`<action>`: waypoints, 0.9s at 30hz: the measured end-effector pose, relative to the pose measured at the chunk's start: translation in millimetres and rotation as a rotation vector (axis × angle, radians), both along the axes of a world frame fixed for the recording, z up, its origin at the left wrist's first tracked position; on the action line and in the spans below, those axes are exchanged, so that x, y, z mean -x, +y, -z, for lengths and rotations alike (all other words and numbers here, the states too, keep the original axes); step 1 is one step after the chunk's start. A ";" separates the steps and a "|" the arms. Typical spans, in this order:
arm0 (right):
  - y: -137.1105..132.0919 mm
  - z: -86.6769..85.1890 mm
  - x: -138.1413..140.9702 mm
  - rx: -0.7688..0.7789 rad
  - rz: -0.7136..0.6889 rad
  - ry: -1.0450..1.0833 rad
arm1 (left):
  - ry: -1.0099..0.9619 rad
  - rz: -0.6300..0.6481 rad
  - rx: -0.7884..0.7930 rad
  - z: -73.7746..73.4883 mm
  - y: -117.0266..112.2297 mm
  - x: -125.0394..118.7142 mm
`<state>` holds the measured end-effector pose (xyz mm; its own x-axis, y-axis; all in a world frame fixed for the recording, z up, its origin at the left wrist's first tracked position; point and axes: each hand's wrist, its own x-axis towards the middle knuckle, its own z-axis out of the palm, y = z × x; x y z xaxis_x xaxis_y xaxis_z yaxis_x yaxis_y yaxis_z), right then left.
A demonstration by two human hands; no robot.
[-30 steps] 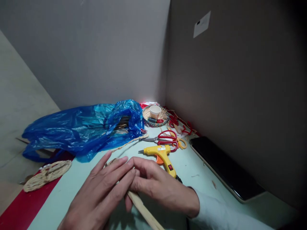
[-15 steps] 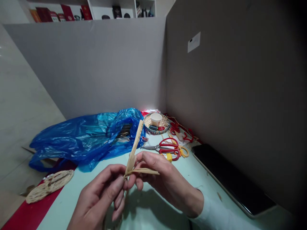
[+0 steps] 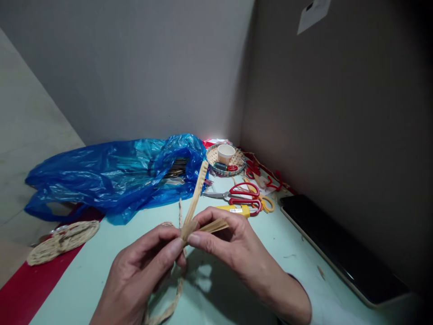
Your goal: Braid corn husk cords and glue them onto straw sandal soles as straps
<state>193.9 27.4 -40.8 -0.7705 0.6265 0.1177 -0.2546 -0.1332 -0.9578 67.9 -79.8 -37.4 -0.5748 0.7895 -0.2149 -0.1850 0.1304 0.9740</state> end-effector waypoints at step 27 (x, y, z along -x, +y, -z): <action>2.9 1.4 -9.7 -0.783 0.233 -0.070 | 0.351 0.276 0.049 -4.1 0.7 6.6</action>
<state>203.6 30.3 -42.2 -0.6522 0.5276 0.5443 -0.1295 0.6299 -0.7658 61.2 -79.1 -33.3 -0.3888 0.9174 -0.0854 0.2036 0.1759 0.9631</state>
